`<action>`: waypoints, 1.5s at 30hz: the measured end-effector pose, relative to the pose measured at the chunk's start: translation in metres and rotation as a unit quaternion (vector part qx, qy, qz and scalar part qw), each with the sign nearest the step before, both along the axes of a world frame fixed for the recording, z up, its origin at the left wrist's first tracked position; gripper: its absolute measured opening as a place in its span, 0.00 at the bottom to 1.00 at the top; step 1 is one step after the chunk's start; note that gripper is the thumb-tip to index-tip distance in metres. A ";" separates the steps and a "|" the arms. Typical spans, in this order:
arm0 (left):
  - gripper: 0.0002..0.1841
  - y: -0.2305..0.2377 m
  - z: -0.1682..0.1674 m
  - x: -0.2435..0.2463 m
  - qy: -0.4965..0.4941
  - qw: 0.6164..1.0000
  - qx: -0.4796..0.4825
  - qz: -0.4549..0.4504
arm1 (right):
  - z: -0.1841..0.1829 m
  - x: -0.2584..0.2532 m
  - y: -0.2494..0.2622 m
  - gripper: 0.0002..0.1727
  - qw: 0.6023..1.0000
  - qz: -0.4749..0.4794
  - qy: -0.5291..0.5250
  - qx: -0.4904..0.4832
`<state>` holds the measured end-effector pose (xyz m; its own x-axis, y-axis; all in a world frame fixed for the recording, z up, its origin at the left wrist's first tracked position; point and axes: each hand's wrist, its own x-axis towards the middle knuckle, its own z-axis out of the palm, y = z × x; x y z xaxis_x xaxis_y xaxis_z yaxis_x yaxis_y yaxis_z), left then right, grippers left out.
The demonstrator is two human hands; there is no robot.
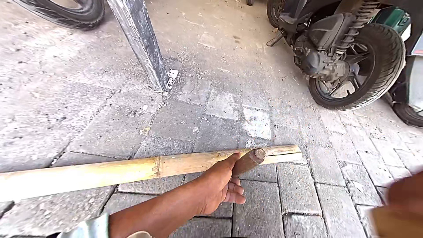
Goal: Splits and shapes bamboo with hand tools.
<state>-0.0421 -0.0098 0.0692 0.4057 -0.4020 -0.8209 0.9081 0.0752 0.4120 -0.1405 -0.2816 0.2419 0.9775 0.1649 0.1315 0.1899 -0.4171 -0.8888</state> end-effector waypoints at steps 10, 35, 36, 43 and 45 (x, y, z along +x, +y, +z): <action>0.20 0.045 -0.007 -0.011 -0.023 0.996 -0.053 -0.062 | -0.165 -0.033 -0.011 0.43 0.978 -0.141 0.121 -0.095; 0.16 0.104 -0.105 0.008 -0.407 0.559 0.306 -0.655 | -0.341 -0.111 -0.125 0.53 0.774 -0.364 0.384 -0.347; 0.17 0.102 -0.100 0.013 -0.394 0.559 0.333 -0.649 | -0.343 -0.112 -0.125 0.53 0.776 -0.364 0.381 -0.346; 0.38 0.098 -0.113 -0.026 -0.284 0.509 0.427 -0.692 | -0.349 -0.114 -0.125 0.54 0.784 -0.363 0.363 -0.349; 0.33 0.105 -0.126 -0.037 -0.316 0.511 0.430 -0.674 | -0.345 -0.111 -0.123 0.52 0.782 -0.372 0.379 -0.325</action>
